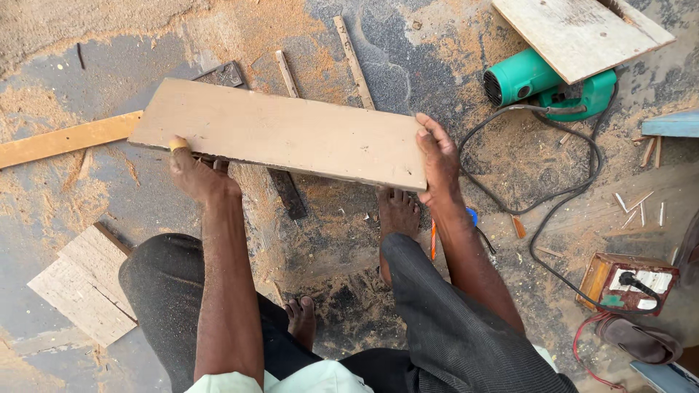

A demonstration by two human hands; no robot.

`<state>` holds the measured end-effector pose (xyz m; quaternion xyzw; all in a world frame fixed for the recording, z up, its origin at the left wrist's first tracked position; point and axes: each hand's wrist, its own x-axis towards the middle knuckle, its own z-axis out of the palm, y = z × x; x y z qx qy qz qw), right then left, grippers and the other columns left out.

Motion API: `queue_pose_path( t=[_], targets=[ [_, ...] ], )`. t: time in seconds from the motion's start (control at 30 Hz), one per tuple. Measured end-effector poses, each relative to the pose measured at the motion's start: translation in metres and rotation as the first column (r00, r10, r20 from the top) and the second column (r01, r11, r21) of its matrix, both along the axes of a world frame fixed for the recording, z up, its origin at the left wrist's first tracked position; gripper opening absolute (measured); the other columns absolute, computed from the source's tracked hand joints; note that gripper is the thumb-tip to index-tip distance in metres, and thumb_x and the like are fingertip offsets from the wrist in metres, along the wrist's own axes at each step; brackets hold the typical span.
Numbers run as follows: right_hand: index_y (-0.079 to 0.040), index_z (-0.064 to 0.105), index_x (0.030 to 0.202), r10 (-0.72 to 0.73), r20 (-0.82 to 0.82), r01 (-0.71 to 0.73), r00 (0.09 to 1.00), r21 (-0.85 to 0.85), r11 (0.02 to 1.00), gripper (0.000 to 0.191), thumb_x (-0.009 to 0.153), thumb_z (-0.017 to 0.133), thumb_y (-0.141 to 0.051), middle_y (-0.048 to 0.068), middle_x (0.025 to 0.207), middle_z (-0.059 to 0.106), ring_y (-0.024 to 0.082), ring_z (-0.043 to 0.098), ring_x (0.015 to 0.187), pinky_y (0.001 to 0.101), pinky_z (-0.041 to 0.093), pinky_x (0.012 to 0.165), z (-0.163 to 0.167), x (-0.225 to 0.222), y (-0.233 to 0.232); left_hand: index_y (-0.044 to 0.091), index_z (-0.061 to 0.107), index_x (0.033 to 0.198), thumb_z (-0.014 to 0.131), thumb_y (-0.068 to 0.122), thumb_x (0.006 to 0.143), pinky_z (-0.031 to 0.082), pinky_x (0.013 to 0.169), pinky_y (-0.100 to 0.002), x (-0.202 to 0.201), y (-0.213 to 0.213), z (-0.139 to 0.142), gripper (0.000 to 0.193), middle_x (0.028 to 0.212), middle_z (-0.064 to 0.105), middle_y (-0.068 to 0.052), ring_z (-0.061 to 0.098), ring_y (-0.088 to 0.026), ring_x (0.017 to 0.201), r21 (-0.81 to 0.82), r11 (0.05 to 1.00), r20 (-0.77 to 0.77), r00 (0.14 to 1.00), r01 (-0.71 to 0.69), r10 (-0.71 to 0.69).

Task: The person sits on the floor of a workshop and works on flat wood pieces. They measure a board with a tape measure, mark it with a pencil, cut it with a jigsaw, check pieces against a try square, and sand or smooth the cut pieces by hand, arranging the cut pieces on the floor.

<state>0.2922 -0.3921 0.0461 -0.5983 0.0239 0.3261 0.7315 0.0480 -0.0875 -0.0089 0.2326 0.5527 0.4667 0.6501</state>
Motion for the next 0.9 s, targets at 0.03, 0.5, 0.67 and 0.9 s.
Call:
queue_pose_path(
  t=[0.03, 0.5, 0.67, 0.9],
  targets=[
    [0.001, 0.057, 0.142, -0.011, -0.104, 0.008, 0.994, -0.032, 0.999, 0.052, 0.094, 0.07, -0.016, 0.017, 0.121, 0.069, 0.021, 0.066, 0.104, 0.0359, 0.057, 0.092, -0.005, 0.008, 0.001, 0.001, 0.049, 0.12, 0.055, 0.034, 0.098, 0.071, 0.077, -0.047, 0.001, -0.002, 0.003, 0.04, 0.112, 0.064, -0.02, 0.075, -0.03, 0.098, 0.034, 0.999, -0.088, 0.996, 0.022, -0.019],
    [0.005, 0.068, 0.126, -0.054, -0.336, -0.019, 0.94, -0.21, 0.977, 0.049, 0.081, 0.074, -0.015, 0.017, 0.107, 0.073, 0.023, 0.07, 0.086, 0.0346, 0.054, 0.06, -0.041, 0.031, -0.015, -0.002, 0.052, 0.094, 0.064, 0.014, 0.098, 0.067, 0.047, -0.035, 0.004, -0.005, 0.022, 0.021, 0.078, 0.067, -0.013, 0.075, -0.021, 0.058, -0.015, 0.998, -0.186, 0.981, 0.062, -0.063],
    [0.005, 0.066, 0.129, -0.05, -0.339, -0.019, 0.94, -0.197, 0.98, 0.052, 0.082, 0.075, -0.017, 0.016, 0.11, 0.071, 0.025, 0.07, 0.09, 0.0379, 0.056, 0.062, -0.035, 0.035, -0.016, -0.003, 0.054, 0.096, 0.064, 0.017, 0.099, 0.066, 0.047, -0.034, 0.005, -0.006, 0.028, 0.023, 0.079, 0.067, -0.015, 0.074, -0.02, 0.059, -0.02, 0.998, -0.207, 0.977, 0.055, -0.058],
    [-0.001, 0.034, 0.156, -0.013, -0.254, -0.03, 0.967, -0.166, 0.986, 0.087, 0.083, 0.08, -0.013, 0.022, 0.128, 0.068, 0.024, 0.071, 0.108, 0.038, 0.062, 0.084, -0.021, 0.037, -0.005, 0.002, 0.046, 0.125, 0.051, 0.02, 0.104, 0.069, 0.069, -0.037, 0.0, -0.014, 0.01, 0.028, 0.104, 0.062, -0.016, 0.072, -0.025, 0.09, -0.083, 0.996, -0.124, 0.991, 0.042, -0.052]
  ],
)
